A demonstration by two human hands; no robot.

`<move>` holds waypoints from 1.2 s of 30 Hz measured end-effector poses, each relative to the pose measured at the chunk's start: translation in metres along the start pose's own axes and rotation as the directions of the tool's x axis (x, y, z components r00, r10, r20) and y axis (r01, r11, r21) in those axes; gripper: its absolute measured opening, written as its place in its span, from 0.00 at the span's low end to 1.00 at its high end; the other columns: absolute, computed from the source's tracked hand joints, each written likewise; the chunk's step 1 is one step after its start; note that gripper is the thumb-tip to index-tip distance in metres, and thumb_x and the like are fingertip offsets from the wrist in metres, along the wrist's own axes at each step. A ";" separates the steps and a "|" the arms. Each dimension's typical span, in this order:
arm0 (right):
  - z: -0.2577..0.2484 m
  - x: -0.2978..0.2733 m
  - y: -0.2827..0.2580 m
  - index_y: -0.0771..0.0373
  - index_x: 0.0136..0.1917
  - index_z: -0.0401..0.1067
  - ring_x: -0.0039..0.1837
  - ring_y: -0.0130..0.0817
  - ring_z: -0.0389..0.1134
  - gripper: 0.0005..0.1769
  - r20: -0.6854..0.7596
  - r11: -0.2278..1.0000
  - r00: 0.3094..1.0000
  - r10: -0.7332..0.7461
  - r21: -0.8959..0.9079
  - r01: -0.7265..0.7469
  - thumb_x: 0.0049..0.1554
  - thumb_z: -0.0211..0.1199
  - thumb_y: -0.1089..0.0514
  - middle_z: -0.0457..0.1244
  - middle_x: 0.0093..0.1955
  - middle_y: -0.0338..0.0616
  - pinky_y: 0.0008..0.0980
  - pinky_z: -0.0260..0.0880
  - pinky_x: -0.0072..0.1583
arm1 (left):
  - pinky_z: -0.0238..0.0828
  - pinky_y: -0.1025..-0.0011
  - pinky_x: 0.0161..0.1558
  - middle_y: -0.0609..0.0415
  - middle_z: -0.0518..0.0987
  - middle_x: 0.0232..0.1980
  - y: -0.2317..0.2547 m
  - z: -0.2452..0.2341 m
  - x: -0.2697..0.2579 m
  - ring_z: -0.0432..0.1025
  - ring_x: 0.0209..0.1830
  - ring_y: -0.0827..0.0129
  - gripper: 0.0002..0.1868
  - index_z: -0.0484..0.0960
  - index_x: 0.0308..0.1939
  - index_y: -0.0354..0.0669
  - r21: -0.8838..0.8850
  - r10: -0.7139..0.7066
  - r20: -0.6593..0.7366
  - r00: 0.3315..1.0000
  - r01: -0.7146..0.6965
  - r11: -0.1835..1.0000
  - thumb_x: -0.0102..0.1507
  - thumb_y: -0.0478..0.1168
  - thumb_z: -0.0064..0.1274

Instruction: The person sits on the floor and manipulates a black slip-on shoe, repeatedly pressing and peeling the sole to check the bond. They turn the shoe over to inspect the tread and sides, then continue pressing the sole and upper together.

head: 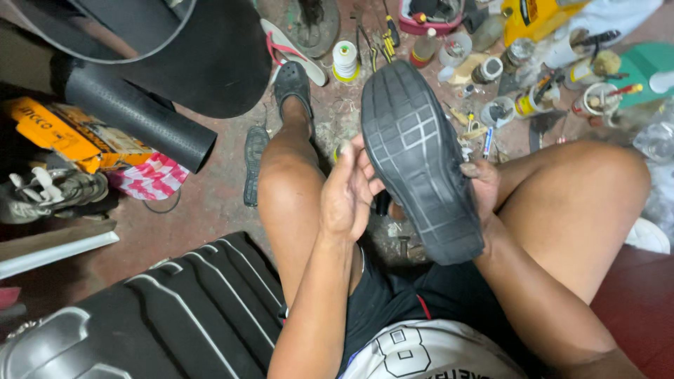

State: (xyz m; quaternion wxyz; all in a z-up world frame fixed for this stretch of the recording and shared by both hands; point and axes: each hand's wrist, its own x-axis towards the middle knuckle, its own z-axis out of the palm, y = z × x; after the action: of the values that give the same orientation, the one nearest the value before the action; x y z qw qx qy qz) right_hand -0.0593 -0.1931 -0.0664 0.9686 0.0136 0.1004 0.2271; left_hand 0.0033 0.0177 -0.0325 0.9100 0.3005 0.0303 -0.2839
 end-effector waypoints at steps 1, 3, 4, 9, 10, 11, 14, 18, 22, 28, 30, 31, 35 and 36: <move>-0.002 0.003 -0.003 0.75 0.76 0.59 0.67 0.60 0.68 0.38 0.033 1.000 0.999 -0.003 0.001 0.003 0.57 0.56 0.53 0.62 0.70 0.71 0.55 0.66 0.70 | 0.72 0.71 0.54 0.52 0.78 0.61 0.001 -0.001 0.001 0.74 0.57 0.71 0.28 0.67 0.71 0.36 0.023 0.036 -0.008 0.999 -0.035 0.999 0.74 0.53 0.42; -0.009 0.000 -0.003 0.73 0.75 0.60 0.69 0.60 0.68 0.36 0.081 1.000 0.996 -0.021 0.021 0.019 0.58 0.54 0.53 0.62 0.71 0.69 0.57 0.65 0.71 | 0.73 0.73 0.53 0.56 0.78 0.59 -0.002 -0.002 -0.002 0.74 0.55 0.75 0.25 0.68 0.70 0.39 0.066 0.083 -0.034 0.996 -0.080 0.995 0.72 0.48 0.46; -0.014 0.001 -0.004 0.75 0.75 0.60 0.68 0.60 0.68 0.36 0.020 0.999 0.999 -0.030 -0.030 0.030 0.59 0.54 0.52 0.62 0.70 0.70 0.57 0.66 0.71 | 0.73 0.75 0.51 0.57 0.78 0.56 -0.003 -0.003 -0.002 0.73 0.52 0.76 0.24 0.69 0.70 0.38 0.062 0.120 -0.020 0.993 -0.118 0.991 0.74 0.46 0.47; -0.046 0.014 -0.016 0.81 0.74 0.60 0.64 0.60 0.69 0.37 -0.161 0.974 0.987 -0.011 -0.224 -0.026 0.64 0.52 0.48 0.63 0.67 0.71 0.54 0.67 0.68 | 0.70 0.82 0.42 0.60 0.78 0.46 -0.005 -0.008 -0.001 0.70 0.40 0.81 0.19 0.72 0.66 0.36 0.064 0.198 -0.066 0.978 -0.194 0.979 0.74 0.42 0.50; -0.049 0.012 -0.017 0.81 0.74 0.59 0.63 0.58 0.70 0.37 -0.205 0.948 0.977 -0.059 -0.318 -0.010 0.64 0.54 0.47 0.63 0.66 0.70 0.53 0.68 0.68 | 0.70 0.82 0.42 0.60 0.77 0.45 -0.006 -0.009 -0.001 0.70 0.40 0.82 0.19 0.72 0.66 0.36 0.069 0.206 -0.075 0.976 -0.201 0.977 0.74 0.43 0.51; -0.049 0.011 -0.017 0.80 0.74 0.59 0.63 0.57 0.70 0.38 -0.244 0.912 0.964 -0.110 -0.410 0.001 0.64 0.56 0.46 0.63 0.66 0.68 0.53 0.69 0.68 | 0.69 0.82 0.42 0.61 0.77 0.44 -0.007 -0.009 0.000 0.69 0.39 0.83 0.20 0.73 0.67 0.37 0.074 0.215 -0.084 0.973 -0.209 0.975 0.74 0.43 0.51; -0.035 0.005 -0.003 0.73 0.76 0.60 0.61 0.54 0.72 0.46 -0.172 0.886 0.977 -0.127 -0.462 0.034 0.59 0.63 0.37 0.65 0.66 0.64 0.52 0.72 0.63 | 0.67 0.84 0.41 0.62 0.77 0.43 -0.006 -0.011 0.004 0.68 0.38 0.84 0.21 0.73 0.67 0.37 0.135 0.227 -0.100 0.969 -0.212 0.968 0.73 0.44 0.52; -0.010 0.004 0.014 0.67 0.79 0.57 0.61 0.47 0.70 0.54 -0.095 0.764 0.982 -0.162 -0.641 0.064 0.53 0.72 0.34 0.64 0.67 0.55 0.51 0.72 0.60 | 0.62 0.86 0.35 0.64 0.77 0.42 -0.008 -0.009 0.002 0.66 0.35 0.86 0.22 0.76 0.65 0.38 0.257 0.229 -0.154 0.961 -0.184 0.949 0.73 0.48 0.51; 0.013 0.014 0.018 0.69 0.79 0.57 0.64 0.47 0.70 0.55 -0.052 0.855 0.993 -0.109 -0.514 0.067 0.53 0.71 0.33 0.64 0.69 0.56 0.50 0.73 0.63 | 0.68 0.83 0.38 0.63 0.77 0.41 -0.010 -0.012 0.003 0.70 0.37 0.84 0.24 0.78 0.60 0.37 0.352 0.105 -0.232 0.967 -0.017 0.936 0.74 0.54 0.44; 0.014 0.015 0.011 0.66 0.75 0.59 0.65 0.49 0.70 0.50 0.000 0.902 0.989 -0.150 -0.410 0.137 0.54 0.67 0.31 0.64 0.68 0.56 0.53 0.74 0.64 | 0.75 0.72 0.49 0.54 0.83 0.48 -0.018 -0.005 -0.014 0.77 0.45 0.73 0.19 0.78 0.56 0.37 0.130 -0.149 0.062 0.987 0.140 0.982 0.72 0.50 0.48; -0.002 0.013 0.004 0.67 0.77 0.60 0.64 0.48 0.70 0.47 -0.012 0.886 0.974 -0.226 -0.419 0.200 0.60 0.66 0.33 0.64 0.68 0.57 0.53 0.73 0.63 | 0.74 0.70 0.56 0.53 0.82 0.52 -0.022 -0.001 -0.016 0.76 0.49 0.71 0.14 0.77 0.56 0.35 0.078 -0.138 0.102 0.985 0.130 0.988 0.73 0.43 0.55; -0.009 0.013 0.002 0.66 0.78 0.60 0.65 0.46 0.69 0.45 -0.042 0.887 0.974 -0.223 -0.424 0.184 0.61 0.65 0.34 0.64 0.69 0.55 0.51 0.72 0.65 | 0.73 0.70 0.57 0.53 0.81 0.53 -0.023 0.002 -0.016 0.76 0.50 0.72 0.15 0.76 0.57 0.36 0.052 -0.096 0.089 0.991 0.092 0.994 0.71 0.40 0.56; -0.019 0.026 -0.006 0.66 0.76 0.61 0.64 0.41 0.70 0.40 -0.209 0.871 0.964 -0.166 -0.489 0.044 0.63 0.59 0.36 0.65 0.68 0.52 0.44 0.72 0.65 | 0.72 0.70 0.58 0.53 0.81 0.53 -0.018 0.015 -0.010 0.75 0.52 0.73 0.18 0.75 0.59 0.36 -0.018 0.025 0.026 0.999 -0.024 1.000 0.67 0.35 0.59; -0.017 0.028 -0.005 0.67 0.74 0.63 0.63 0.40 0.70 0.39 -0.269 0.861 0.953 -0.141 -0.509 -0.016 0.64 0.57 0.36 0.66 0.66 0.53 0.43 0.73 0.64 | 0.73 0.70 0.57 0.53 0.81 0.53 -0.016 0.016 -0.009 0.75 0.52 0.72 0.18 0.74 0.59 0.36 -0.031 0.039 0.002 0.999 -0.039 0.999 0.67 0.34 0.59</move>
State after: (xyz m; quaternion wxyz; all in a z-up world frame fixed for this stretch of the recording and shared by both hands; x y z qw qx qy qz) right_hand -0.0359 -0.1855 -0.0884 0.9188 -0.2779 0.1820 0.2132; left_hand -0.0148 0.0024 -0.0255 0.9201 0.2864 0.0275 -0.2659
